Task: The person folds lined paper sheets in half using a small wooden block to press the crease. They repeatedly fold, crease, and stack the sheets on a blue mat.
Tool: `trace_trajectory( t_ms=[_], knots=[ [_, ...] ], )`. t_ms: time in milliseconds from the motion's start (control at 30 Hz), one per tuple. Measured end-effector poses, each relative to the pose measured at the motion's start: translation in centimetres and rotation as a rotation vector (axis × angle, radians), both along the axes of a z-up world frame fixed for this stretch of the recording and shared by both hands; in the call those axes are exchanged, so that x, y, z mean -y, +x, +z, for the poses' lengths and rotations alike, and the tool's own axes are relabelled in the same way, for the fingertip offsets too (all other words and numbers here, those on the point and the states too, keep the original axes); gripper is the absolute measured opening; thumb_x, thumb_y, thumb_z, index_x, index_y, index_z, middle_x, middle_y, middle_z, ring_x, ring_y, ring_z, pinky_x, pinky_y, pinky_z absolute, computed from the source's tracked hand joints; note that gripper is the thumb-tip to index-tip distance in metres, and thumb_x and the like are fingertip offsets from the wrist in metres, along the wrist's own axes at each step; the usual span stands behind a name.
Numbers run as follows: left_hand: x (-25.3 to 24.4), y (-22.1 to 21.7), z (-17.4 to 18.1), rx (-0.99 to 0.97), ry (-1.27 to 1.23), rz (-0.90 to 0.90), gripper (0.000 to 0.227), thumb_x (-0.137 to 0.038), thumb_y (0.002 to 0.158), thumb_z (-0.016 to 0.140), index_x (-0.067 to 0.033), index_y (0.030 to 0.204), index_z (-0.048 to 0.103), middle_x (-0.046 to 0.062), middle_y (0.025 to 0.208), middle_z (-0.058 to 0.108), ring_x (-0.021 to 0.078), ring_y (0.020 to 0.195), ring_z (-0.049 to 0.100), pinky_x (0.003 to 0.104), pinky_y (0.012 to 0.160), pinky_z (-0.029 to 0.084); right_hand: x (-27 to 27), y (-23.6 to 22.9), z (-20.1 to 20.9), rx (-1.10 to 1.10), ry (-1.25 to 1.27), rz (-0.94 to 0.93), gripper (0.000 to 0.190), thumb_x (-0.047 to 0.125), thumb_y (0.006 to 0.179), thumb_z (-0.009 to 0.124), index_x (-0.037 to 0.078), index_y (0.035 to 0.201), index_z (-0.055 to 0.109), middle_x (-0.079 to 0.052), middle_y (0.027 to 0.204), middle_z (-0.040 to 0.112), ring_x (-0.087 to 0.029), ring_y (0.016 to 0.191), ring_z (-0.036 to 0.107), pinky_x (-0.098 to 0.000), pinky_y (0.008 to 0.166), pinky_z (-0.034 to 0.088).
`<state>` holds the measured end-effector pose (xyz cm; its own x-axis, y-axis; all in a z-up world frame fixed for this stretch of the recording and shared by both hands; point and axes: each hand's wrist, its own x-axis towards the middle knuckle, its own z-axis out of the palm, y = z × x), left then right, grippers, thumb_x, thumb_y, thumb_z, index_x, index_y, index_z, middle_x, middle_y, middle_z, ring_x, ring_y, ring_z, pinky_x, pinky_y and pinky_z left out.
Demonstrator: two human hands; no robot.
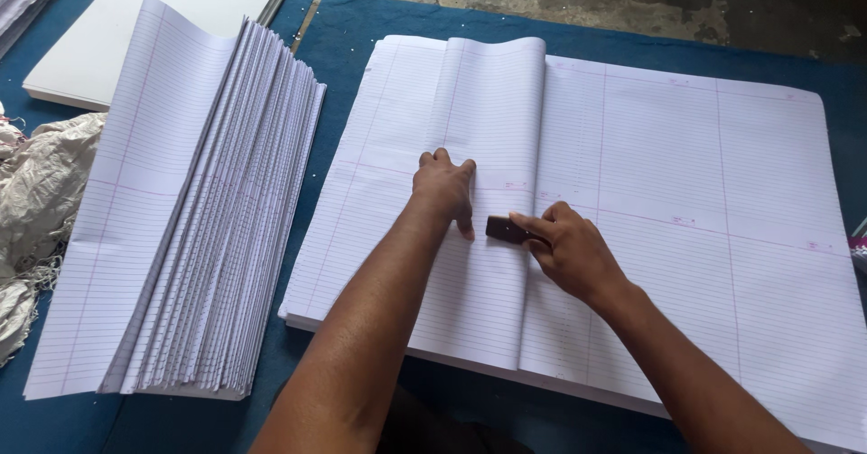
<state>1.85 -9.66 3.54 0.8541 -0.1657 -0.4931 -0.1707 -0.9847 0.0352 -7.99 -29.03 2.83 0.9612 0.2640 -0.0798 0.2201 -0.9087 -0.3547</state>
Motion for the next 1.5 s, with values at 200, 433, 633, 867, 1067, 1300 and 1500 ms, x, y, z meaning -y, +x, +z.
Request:
trace_trajectory(
  t_ms=[200, 433, 633, 867, 1067, 1300, 1500],
  knots=[
    [0.5, 0.5, 0.0, 0.002, 0.045, -0.04, 0.152, -0.049, 0.046, 0.104, -0.0301, 0.164, 0.01, 0.025, 0.148, 0.041, 0.045, 0.137, 0.038, 0.042, 0.101, 0.053, 0.8, -0.5, -1.4, -0.072, 0.092, -0.124, 0.041, 0.02, 0.089, 0.071, 0.026, 0.129, 0.069, -0.003, 0.098, 0.061, -0.014, 0.073, 0.063, -0.029, 0.074, 0.059],
    [0.6, 0.6, -0.2, -0.003, 0.043, -0.038, 0.15, -0.047, 0.046, 0.103, -0.034, 0.164, 0.01, 0.024, 0.148, 0.04, 0.045, 0.137, 0.037, 0.042, 0.099, 0.056, 1.6, 2.3, -2.9, 0.026, 0.157, -0.162, 0.043, 0.019, 0.088, 0.073, 0.025, 0.131, 0.068, -0.004, 0.099, 0.06, -0.015, 0.082, 0.061, -0.0302, 0.075, 0.058],
    [1.0, 0.8, 0.1, -0.016, 0.083, -0.055, 0.148, -0.048, 0.047, 0.103, -0.0337, 0.163, 0.013, 0.025, 0.151, 0.037, 0.0461, 0.137, 0.037, 0.043, 0.103, 0.051, 2.1, 6.7, -3.4, 0.032, 0.171, -0.228, 0.044, 0.018, 0.09, 0.072, 0.027, 0.133, 0.067, -0.004, 0.1, 0.059, -0.017, 0.084, 0.061, -0.0311, 0.077, 0.058],
    [1.3, 1.0, 1.0, -0.05, 0.143, -0.089, 0.149, -0.053, 0.049, 0.101, -0.0318, 0.164, 0.008, 0.027, 0.151, 0.035, 0.0457, 0.134, 0.038, 0.044, 0.106, 0.049, 2.6, 12.6, -3.8, 0.051, 0.197, -0.302, 0.045, 0.019, 0.091, 0.072, 0.028, 0.135, 0.067, -0.005, 0.103, 0.058, -0.018, 0.088, 0.06, -0.0336, 0.081, 0.057],
    [1.2, 0.9, 1.5, -0.072, 0.142, -0.098, 0.148, -0.054, 0.05, 0.099, -0.0291, 0.164, 0.008, 0.028, 0.15, 0.037, 0.0446, 0.133, 0.041, 0.041, 0.103, 0.053, 2.7, 17.6, -4.1, 0.081, 0.172, -0.352, 0.046, 0.02, 0.092, 0.073, 0.028, 0.137, 0.066, -0.008, 0.108, 0.06, -0.019, 0.094, 0.062, -0.0357, 0.086, 0.056],
    [1.1, 1.0, 1.6, -0.076, 0.133, -0.109, 0.148, -0.053, 0.051, 0.099, -0.0282, 0.165, 0.009, 0.029, 0.15, 0.038, 0.046, 0.135, 0.039, 0.044, 0.106, 0.05, 3.0, 22.8, -4.4, 0.13, 0.164, -0.406, 0.047, 0.023, 0.091, 0.074, 0.03, 0.137, 0.065, -0.009, 0.116, 0.059, -0.024, 0.106, 0.061, -0.0398, 0.096, 0.052],
    [0.9, 0.9, 1.6, -0.054, 0.102, -0.108, 0.147, -0.05, 0.051, 0.1, -0.0256, 0.164, 0.01, 0.029, 0.148, 0.038, 0.0458, 0.136, 0.038, 0.046, 0.11, 0.045, 2.3, 26.0, -4.2, 0.115, 0.171, -0.528, 0.046, 0.024, 0.095, 0.071, 0.029, 0.14, 0.062, -0.009, 0.121, 0.057, -0.025, 0.112, 0.06, -0.0405, 0.1, 0.051]
  ],
)
